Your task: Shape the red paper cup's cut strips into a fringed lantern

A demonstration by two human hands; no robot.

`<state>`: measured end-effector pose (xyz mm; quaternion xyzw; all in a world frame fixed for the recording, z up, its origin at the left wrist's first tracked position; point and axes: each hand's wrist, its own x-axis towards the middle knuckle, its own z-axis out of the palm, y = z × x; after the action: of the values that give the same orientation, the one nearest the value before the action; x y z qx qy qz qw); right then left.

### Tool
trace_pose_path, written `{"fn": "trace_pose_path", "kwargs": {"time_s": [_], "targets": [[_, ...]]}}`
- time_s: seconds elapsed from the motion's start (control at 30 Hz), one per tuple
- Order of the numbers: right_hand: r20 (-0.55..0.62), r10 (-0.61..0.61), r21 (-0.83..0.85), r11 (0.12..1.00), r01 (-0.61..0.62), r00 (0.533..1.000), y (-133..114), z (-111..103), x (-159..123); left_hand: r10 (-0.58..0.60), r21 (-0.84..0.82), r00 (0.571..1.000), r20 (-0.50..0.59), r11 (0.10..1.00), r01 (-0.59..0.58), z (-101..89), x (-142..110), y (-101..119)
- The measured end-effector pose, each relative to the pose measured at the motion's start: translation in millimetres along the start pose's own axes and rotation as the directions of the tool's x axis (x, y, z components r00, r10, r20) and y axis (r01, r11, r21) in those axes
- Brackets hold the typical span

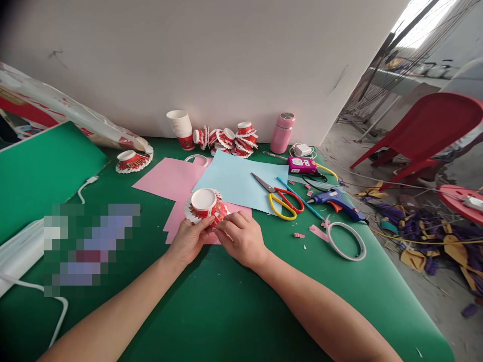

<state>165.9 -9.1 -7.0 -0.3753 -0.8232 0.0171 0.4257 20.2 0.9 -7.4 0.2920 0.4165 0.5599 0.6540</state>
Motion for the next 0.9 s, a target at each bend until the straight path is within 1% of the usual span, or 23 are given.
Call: {"fn": "trace_pose_path", "kwargs": {"time_s": [0.13, 0.23, 0.33, 0.43, 0.57, 0.7, 0.9], "targets": [[-0.01, 0.065, 0.069, 0.996, -0.065, 0.998, 2.1, 1.3, -0.5, 0.012, 0.025, 1.0, 0.003, 1.0, -0.012, 0.7, -1.2, -1.8], [-0.041, 0.122, 0.109, 0.987, -0.117, 0.992, 2.4, 1.9, -0.3, 0.017, 0.026, 0.999, 0.04, 1.0, -0.018, 1.7, -2.5, -2.2], [-0.005, 0.239, 0.156, 0.959, -0.236, 0.971, 0.8, 1.2, 0.7, 0.02, 0.027, 0.997, 0.075, 0.999, -0.022, 2.8, -3.7, -1.7], [0.049, 0.37, 0.204, 0.906, -0.372, 0.928, -1.1, 0.6, 1.8, 0.017, 0.021, 0.997, 0.078, 1.0, -0.018, 3.2, -4.2, -1.9], [0.111, 0.483, 0.25, 0.832, -0.494, 0.869, -1.2, 2.1, 2.2, 0.024, 0.029, 0.995, 0.101, 0.999, -0.027, 2.6, -3.8, -4.0], [0.18, 0.56, 0.325, 0.743, -0.586, 0.809, -0.4, 4.1, 2.8, 0.044, 0.041, 0.992, 0.122, 0.998, -0.05, 1.9, -3.5, -5.6], [0.29, 0.634, 0.496, 0.541, -0.679, 0.716, -0.8, 6.8, 3.9, 0.032, 0.069, 0.993, 0.118, 0.997, -0.041, -0.5, -2.2, -7.5]]}}
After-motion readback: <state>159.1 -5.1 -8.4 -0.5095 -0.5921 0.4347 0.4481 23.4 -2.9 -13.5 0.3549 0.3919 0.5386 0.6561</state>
